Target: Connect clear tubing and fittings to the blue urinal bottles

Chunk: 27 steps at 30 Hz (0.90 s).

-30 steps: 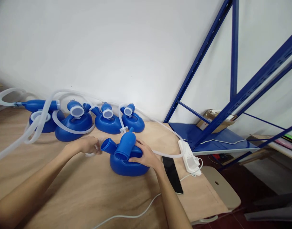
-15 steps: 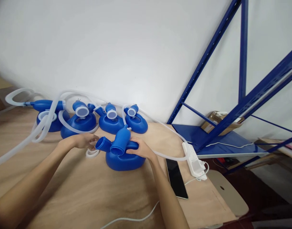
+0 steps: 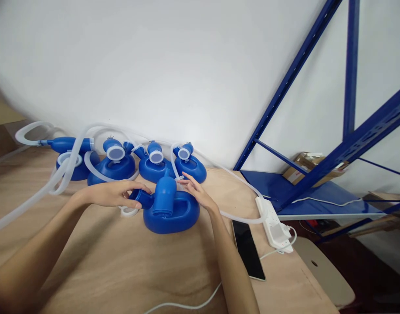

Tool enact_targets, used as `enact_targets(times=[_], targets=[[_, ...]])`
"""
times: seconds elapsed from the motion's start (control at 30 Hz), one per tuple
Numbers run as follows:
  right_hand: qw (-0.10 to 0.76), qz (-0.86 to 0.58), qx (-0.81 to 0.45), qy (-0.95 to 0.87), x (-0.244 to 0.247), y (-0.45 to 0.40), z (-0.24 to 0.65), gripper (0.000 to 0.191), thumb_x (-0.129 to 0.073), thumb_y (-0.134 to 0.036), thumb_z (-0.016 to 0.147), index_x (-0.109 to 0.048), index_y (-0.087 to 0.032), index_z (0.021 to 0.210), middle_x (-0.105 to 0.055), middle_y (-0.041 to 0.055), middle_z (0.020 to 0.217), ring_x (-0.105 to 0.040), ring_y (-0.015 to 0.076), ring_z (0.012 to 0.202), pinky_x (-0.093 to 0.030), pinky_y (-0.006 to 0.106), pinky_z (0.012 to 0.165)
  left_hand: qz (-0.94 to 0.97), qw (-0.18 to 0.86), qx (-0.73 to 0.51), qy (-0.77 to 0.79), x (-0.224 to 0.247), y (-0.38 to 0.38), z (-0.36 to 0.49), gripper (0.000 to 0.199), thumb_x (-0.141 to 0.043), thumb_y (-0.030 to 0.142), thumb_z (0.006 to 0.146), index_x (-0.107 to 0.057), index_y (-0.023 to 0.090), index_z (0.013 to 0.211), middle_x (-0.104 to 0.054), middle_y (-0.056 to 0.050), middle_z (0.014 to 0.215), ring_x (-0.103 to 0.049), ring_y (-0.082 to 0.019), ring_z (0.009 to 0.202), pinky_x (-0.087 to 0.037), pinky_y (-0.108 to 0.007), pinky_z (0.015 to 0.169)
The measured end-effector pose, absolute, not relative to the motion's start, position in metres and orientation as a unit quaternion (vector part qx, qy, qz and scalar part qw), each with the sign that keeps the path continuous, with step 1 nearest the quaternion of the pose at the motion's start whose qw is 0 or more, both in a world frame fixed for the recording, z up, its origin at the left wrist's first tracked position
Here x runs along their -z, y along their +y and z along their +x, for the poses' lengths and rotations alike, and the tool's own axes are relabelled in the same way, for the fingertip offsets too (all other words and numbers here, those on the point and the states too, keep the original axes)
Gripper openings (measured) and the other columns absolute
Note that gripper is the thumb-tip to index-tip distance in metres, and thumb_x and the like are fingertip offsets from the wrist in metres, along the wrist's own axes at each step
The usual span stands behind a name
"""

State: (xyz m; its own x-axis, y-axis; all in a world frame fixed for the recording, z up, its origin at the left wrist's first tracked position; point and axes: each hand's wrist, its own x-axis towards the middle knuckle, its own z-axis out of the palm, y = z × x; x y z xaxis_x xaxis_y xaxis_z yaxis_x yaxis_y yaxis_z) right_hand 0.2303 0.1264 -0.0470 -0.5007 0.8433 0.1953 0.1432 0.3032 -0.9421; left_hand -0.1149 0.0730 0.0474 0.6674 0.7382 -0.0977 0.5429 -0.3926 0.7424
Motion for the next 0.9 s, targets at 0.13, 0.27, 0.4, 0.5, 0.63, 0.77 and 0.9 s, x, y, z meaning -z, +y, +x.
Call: enact_targets(times=[0.13, 0.27, 0.4, 0.5, 0.63, 0.77, 0.9], targets=[[0.361, -0.462, -0.412, -0.697, 0.067, 0.139, 0.242, 0.081, -0.067, -0.081, 0.085, -0.066, -0.026, 0.144, -0.051, 0.0119, 0.163, -0.038, 0.0322, 0.157, -0.022, 0.054, 0.133, 0.828, 0.369, -0.102, 0.411, -0.044, 0.074, -0.118, 0.052, -0.076, 0.055, 0.087, -0.071, 0.035, 0.135, -0.069, -0.003, 0.144, -0.064, -0.029, 0.128, -0.054, -0.031, 0.095], [0.377, -0.433, -0.455, -0.681, 0.076, 0.144, 0.234, 0.076, -0.068, -0.080, 0.085, -0.071, -0.026, 0.139, -0.054, 0.0091, 0.162, -0.041, 0.0323, 0.156, -0.025, 0.051, 0.133, 0.828, 0.349, -0.053, 0.435, -0.050, 0.072, -0.123, 0.065, -0.072, 0.066, 0.088, -0.065, 0.032, 0.143, -0.065, -0.005, 0.149, -0.064, -0.029, 0.127, -0.054, -0.032, 0.098], [0.364, -0.390, -0.508, -0.676, 0.069, 0.146, 0.218, 0.059, -0.069, -0.071, 0.089, -0.079, -0.026, 0.125, -0.073, 0.0075, 0.141, -0.064, 0.0319, 0.135, -0.045, 0.050, 0.121, 0.821, 0.351, -0.020, 0.449, -0.058, 0.069, -0.122, 0.068, -0.072, 0.069, 0.085, -0.066, 0.032, 0.141, -0.066, -0.003, 0.147, -0.062, -0.029, 0.129, -0.052, -0.033, 0.104], [0.373, -0.387, -0.508, -0.673, 0.065, 0.154, 0.209, 0.052, -0.075, -0.067, 0.085, -0.083, -0.023, 0.111, -0.080, 0.0087, 0.123, -0.074, 0.0313, 0.116, -0.056, 0.049, 0.107, 0.820, 0.355, -0.015, 0.450, -0.059, 0.068, -0.120, 0.068, -0.073, 0.068, 0.084, -0.066, 0.030, 0.140, -0.066, -0.004, 0.146, -0.062, -0.029, 0.129, -0.052, -0.033, 0.103], [0.435, -0.391, -0.459, -0.669, 0.055, 0.171, 0.201, 0.047, -0.083, -0.060, 0.078, -0.079, -0.021, 0.104, -0.081, 0.0073, 0.107, -0.076, 0.0273, 0.102, -0.059, 0.044, 0.098, 0.817, 0.357, -0.015, 0.452, -0.058, 0.069, -0.120, 0.068, -0.072, 0.068, 0.084, -0.066, 0.031, 0.140, -0.065, -0.003, 0.147, -0.061, -0.029, 0.129, -0.053, -0.032, 0.100], [0.500, -0.386, -0.393, -0.668, 0.021, 0.177, 0.203, 0.042, -0.079, -0.053, 0.084, -0.073, -0.023, 0.112, -0.078, 0.0069, 0.109, -0.074, 0.0235, 0.098, -0.059, 0.039, 0.092, 0.819, 0.356, -0.010, 0.450, -0.059, 0.068, -0.119, 0.067, -0.071, 0.068, 0.084, -0.065, 0.031, 0.140, -0.066, -0.004, 0.146, -0.063, -0.029, 0.126, -0.054, -0.032, 0.097], [0.545, -0.404, -0.176, -0.713, -0.027, 0.161, 0.235, 0.041, -0.069, -0.044, 0.094, -0.067, -0.025, 0.130, -0.074, 0.0094, 0.128, -0.073, 0.0225, 0.098, -0.059, 0.040, 0.091, 0.818, 0.355, -0.010, 0.453, -0.060, 0.067, -0.119, 0.068, -0.071, 0.068, 0.085, -0.064, 0.030, 0.141, -0.065, -0.005, 0.147, -0.063, -0.029, 0.126, -0.053, -0.034, 0.101]])
